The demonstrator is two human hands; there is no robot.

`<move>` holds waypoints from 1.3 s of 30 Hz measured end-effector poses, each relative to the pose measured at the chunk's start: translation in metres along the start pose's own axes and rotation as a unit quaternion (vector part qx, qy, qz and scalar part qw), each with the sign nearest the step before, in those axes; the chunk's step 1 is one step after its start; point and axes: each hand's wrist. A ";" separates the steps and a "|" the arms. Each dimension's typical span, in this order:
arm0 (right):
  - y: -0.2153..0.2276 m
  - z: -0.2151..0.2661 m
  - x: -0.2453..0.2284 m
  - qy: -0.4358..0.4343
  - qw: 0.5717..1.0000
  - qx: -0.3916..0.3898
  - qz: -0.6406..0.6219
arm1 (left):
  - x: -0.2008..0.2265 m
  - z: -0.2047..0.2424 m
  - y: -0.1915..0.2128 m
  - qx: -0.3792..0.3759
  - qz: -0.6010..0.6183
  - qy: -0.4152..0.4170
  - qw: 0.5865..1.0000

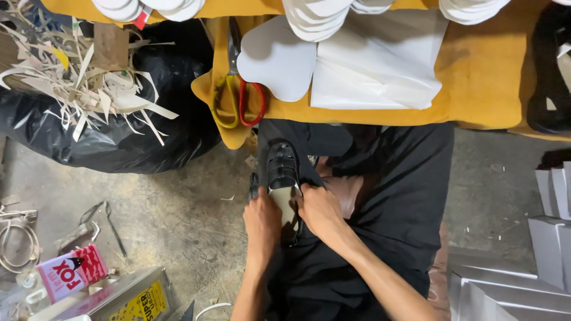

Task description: The person inserts white insoles into a pair of black shoes, then places the shoes into a white box with tissue paper, closes the box, and writes on the box with a black marker.

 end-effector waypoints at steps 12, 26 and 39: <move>0.006 -0.004 -0.007 0.000 0.996 0.088 -0.019 | 0.028 0.008 0.029 0.037 0.068 -0.002 0.997; 0.187 0.118 0.108 -0.072 0.915 0.292 -0.268 | 0.243 0.049 0.127 -0.151 0.338 -0.223 0.902; 0.260 0.066 0.228 -0.167 0.826 0.501 -0.194 | 0.442 -0.037 0.042 -0.148 0.269 -0.272 0.912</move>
Point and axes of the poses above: each hand's wrist, its own z-axis away from the middle knuckle, its own y-axis out of the back of the hand, x = y × z, and after that the axes turned 7 degrees about z, right-handed
